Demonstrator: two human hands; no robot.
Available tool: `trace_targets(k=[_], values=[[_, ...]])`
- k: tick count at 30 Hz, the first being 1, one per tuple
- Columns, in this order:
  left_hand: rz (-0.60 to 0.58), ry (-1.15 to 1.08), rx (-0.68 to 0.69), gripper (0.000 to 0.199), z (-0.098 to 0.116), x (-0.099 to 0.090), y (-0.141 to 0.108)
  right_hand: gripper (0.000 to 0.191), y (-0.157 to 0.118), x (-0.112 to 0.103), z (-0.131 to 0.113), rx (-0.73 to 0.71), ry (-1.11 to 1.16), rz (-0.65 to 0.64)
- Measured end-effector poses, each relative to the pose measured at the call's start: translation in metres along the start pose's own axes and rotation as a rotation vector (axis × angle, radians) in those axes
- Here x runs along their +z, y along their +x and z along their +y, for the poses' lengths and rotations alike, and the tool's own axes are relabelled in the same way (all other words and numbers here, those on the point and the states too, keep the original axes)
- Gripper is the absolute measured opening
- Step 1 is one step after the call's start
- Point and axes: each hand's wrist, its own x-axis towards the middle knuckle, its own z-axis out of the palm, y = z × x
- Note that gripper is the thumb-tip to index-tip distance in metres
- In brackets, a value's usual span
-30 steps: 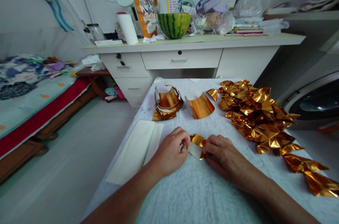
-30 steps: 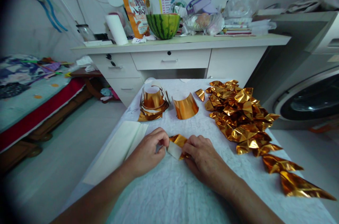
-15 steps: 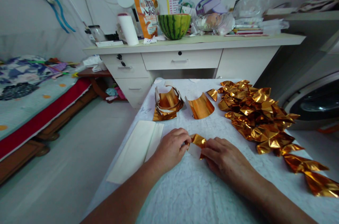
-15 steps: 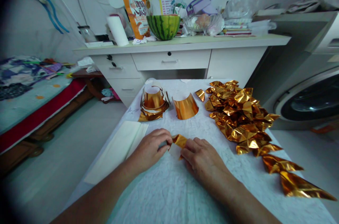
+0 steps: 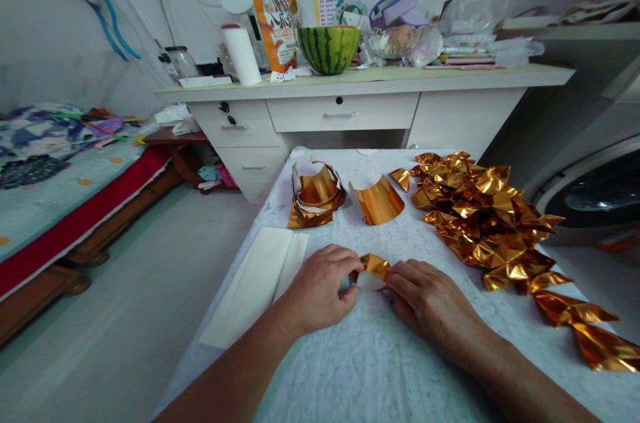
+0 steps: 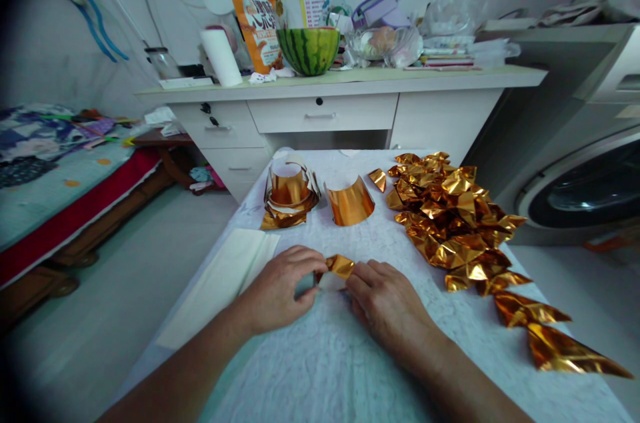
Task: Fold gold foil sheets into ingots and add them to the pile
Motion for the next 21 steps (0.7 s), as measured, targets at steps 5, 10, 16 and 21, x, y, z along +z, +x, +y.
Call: trace_targets(k=[5,10,16,21], values=[[0.011,0.073,0.037,0.019,0.001,0.001,0.001,0.018,0.000,0.001,0.003,0.022,0.017,0.048],[0.030,0.146,0.151,0.014,0.000,0.007,0.003,0.013,0.002,0.008,0.005,0.065,0.017,0.075],[-0.012,0.239,0.190,0.017,0.002,0.010,0.001,0.015,0.002,0.005,0.002,0.098,0.050,0.021],[-0.042,0.287,0.165,0.018,0.004,0.008,-0.001,0.020,0.002,0.000,0.006,0.129,0.117,-0.016]])
